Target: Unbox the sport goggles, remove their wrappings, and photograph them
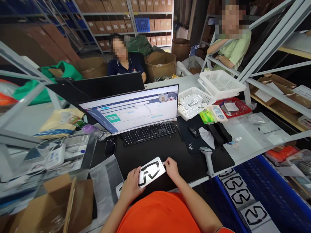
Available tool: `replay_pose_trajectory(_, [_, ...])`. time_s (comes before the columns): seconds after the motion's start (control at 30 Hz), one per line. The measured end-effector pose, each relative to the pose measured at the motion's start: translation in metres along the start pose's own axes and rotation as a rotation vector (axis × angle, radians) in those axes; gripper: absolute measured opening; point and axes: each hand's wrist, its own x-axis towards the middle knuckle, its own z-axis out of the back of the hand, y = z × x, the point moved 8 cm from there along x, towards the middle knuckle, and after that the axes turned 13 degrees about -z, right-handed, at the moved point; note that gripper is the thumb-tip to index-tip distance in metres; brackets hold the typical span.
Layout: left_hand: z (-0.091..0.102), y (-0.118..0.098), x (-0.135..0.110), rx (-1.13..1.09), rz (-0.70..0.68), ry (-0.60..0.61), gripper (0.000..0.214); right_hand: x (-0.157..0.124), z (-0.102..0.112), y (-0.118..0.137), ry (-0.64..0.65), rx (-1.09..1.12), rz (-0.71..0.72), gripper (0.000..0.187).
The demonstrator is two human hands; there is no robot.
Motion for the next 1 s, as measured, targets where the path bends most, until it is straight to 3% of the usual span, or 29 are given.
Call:
replay_pose_trajectory(0.23, [0.000, -0.003, 0.006, 0.027, -0.005, 0.060, 0.091, 0.038, 0.053, -0.021, -0.058, -0.009, -0.016, 0.019])
replay_pose_trajectory(0.47, [0.008, 0.003, 0.008, 0.056, -0.020, 0.087, 0.091, 0.052, 0.071, -0.036, -0.071, -0.012, -0.011, 0.019])
replay_pose_trajectory(0.6, [0.027, 0.025, -0.005, 0.089, -0.003, 0.069, 0.086, 0.057, 0.073, -0.042, -0.115, -0.003, -0.031, 0.022])
replay_pose_trajectory(0.73, [0.036, 0.061, -0.026, 0.082, 0.053, 0.010, 0.087, 0.058, 0.070, -0.043, -0.109, -0.014, -0.021, 0.022])
replay_pose_trajectory(0.9, [0.024, 0.103, -0.057, -0.072, 0.102, -0.228, 0.112, 0.059, 0.081, -0.035, 0.003, -0.058, 0.033, 0.025])
replay_pose_trajectory(1.0, [0.011, 0.120, -0.071, -0.246, 0.127, -0.370, 0.123, 0.060, 0.093, -0.016, 0.095, -0.067, 0.104, 0.051])
